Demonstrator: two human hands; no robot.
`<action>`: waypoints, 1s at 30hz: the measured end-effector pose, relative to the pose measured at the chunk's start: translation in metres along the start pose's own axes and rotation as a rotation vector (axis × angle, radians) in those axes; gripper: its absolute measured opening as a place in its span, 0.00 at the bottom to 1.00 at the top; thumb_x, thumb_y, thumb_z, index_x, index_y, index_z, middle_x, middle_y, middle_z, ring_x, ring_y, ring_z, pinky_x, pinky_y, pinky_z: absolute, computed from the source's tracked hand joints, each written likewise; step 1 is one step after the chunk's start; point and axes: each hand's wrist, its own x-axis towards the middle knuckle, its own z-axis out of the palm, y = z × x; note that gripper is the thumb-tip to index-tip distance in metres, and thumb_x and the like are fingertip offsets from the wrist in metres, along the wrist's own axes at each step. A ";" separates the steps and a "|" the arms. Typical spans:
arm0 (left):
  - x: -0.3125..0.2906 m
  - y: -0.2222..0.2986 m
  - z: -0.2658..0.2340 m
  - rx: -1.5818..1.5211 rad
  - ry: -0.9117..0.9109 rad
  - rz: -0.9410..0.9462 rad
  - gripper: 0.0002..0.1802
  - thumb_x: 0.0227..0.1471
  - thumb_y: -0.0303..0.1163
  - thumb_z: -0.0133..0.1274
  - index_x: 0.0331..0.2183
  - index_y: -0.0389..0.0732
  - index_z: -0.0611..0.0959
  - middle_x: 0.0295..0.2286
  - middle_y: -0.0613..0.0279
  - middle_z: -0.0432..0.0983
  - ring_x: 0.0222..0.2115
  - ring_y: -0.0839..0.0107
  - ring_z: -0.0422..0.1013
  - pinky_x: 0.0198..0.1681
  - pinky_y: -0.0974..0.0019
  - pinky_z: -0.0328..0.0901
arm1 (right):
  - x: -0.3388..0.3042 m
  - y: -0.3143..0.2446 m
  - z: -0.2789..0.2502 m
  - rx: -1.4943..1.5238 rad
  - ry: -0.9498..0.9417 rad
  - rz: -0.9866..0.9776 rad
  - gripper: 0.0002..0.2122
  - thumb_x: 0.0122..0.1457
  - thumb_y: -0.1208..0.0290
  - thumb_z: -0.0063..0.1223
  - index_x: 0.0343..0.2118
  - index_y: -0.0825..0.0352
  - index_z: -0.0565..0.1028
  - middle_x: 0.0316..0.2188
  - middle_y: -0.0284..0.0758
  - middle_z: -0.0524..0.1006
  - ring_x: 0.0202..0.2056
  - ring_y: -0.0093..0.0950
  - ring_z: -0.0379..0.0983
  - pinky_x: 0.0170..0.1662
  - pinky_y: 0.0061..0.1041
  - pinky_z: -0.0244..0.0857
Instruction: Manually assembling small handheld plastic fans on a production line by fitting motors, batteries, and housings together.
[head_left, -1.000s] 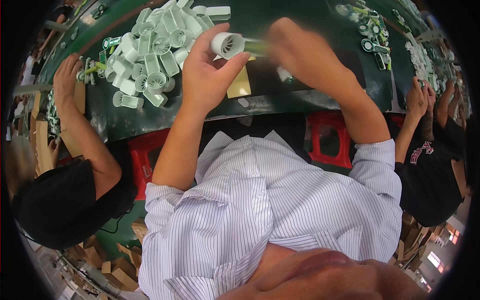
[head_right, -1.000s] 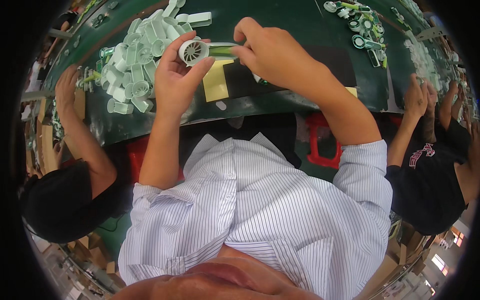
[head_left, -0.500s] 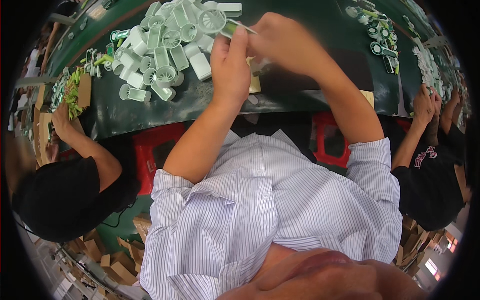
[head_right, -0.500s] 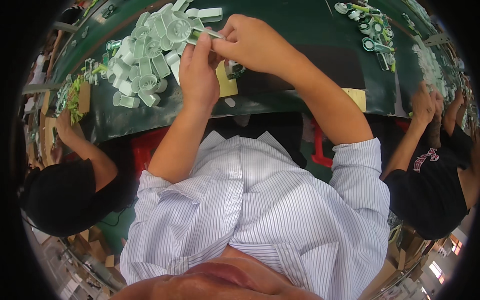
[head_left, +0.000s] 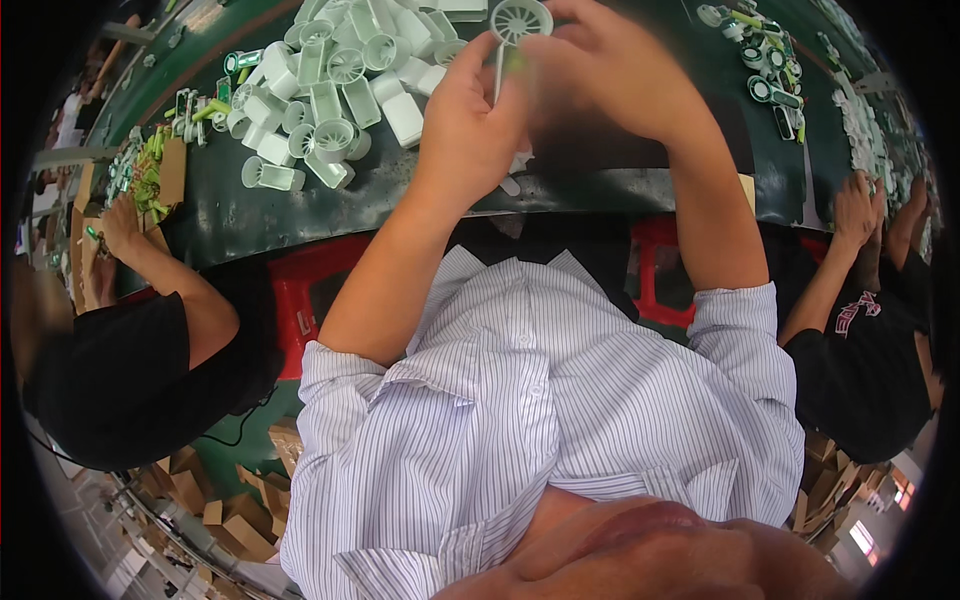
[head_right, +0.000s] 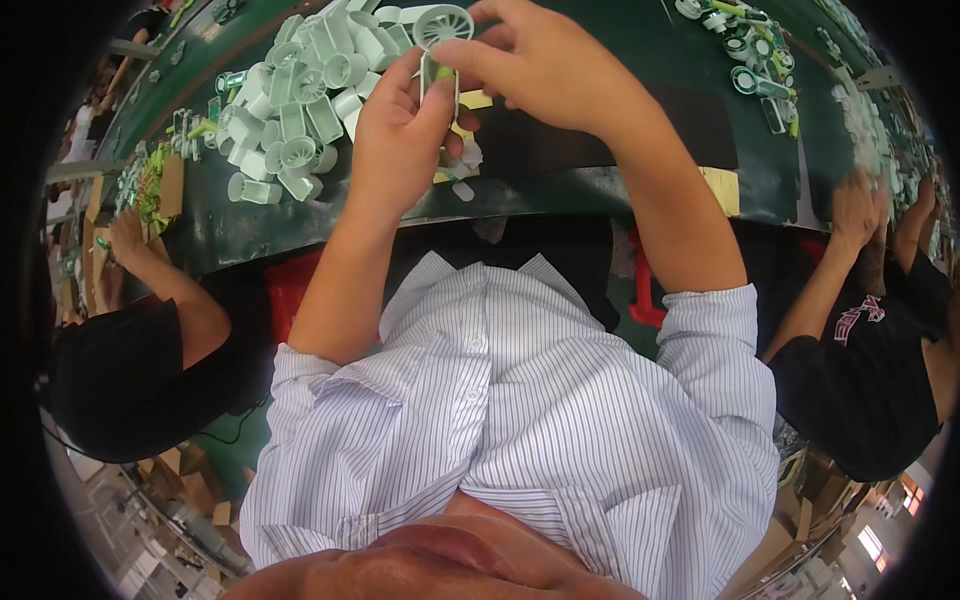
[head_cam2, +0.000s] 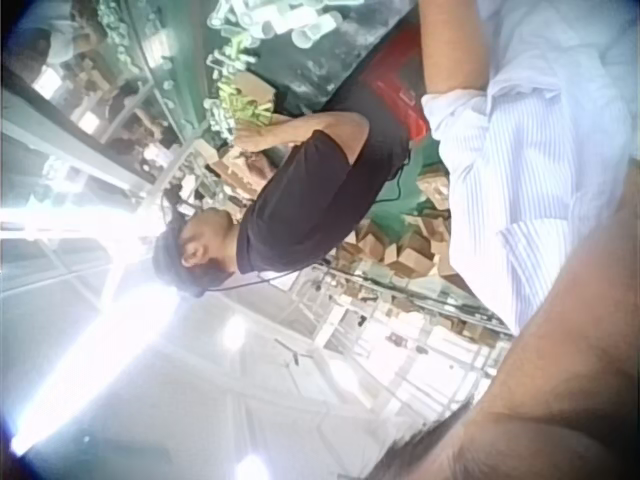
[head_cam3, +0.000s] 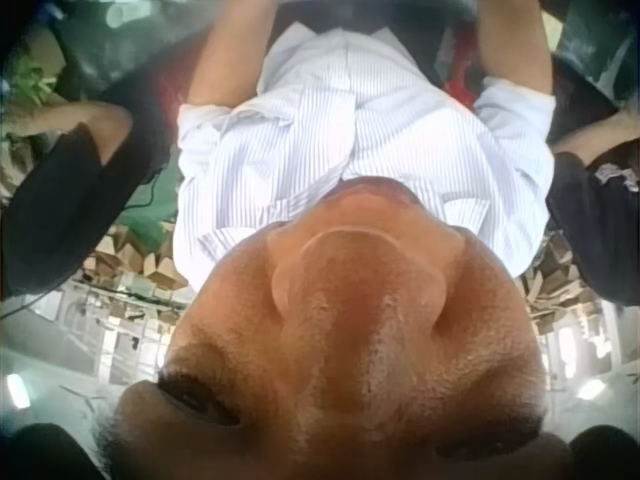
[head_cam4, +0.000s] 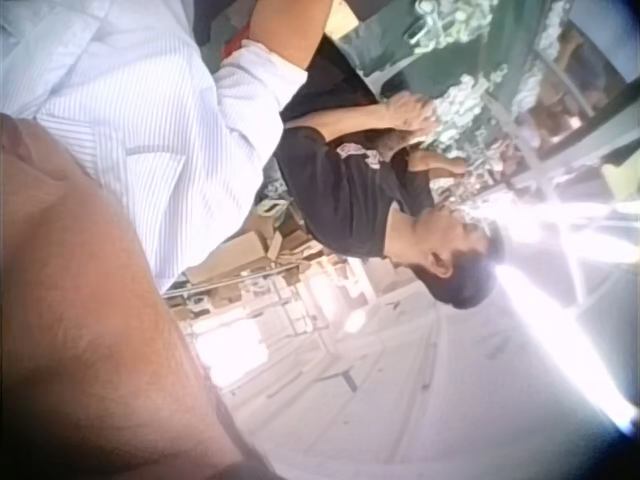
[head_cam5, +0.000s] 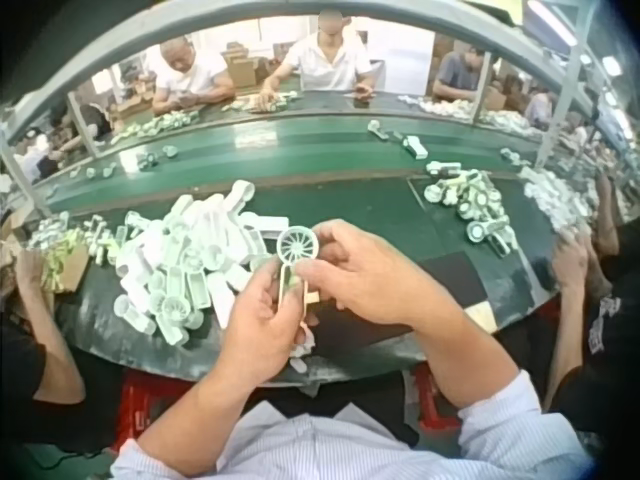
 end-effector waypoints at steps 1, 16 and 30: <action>-0.001 0.000 0.000 0.001 -0.008 -0.002 0.24 0.60 0.30 0.46 0.56 0.34 0.66 0.31 0.61 0.76 0.24 0.78 0.72 0.22 0.78 0.64 | 0.000 0.005 0.005 -0.037 0.058 -0.088 0.19 0.55 0.64 0.54 0.47 0.69 0.70 0.35 0.41 0.77 0.34 0.31 0.75 0.40 0.25 0.68; -0.020 -0.010 -0.029 0.019 -0.065 -0.086 0.18 0.55 0.25 0.47 0.48 0.31 0.70 0.37 0.54 0.77 0.29 0.73 0.73 0.33 0.72 0.68 | 0.011 -0.009 0.021 0.063 -0.111 -0.208 0.26 0.50 0.67 0.57 0.50 0.76 0.67 0.37 0.47 0.75 0.38 0.33 0.73 0.43 0.28 0.67; -0.013 -0.034 -0.043 -0.064 -0.170 -0.386 0.21 0.53 0.26 0.52 0.47 0.26 0.68 0.40 0.49 0.76 0.30 0.70 0.76 0.35 0.73 0.70 | -0.013 0.053 0.034 -0.522 -0.232 -0.117 0.16 0.55 0.67 0.56 0.47 0.65 0.74 0.45 0.39 0.70 0.47 0.39 0.70 0.51 0.34 0.64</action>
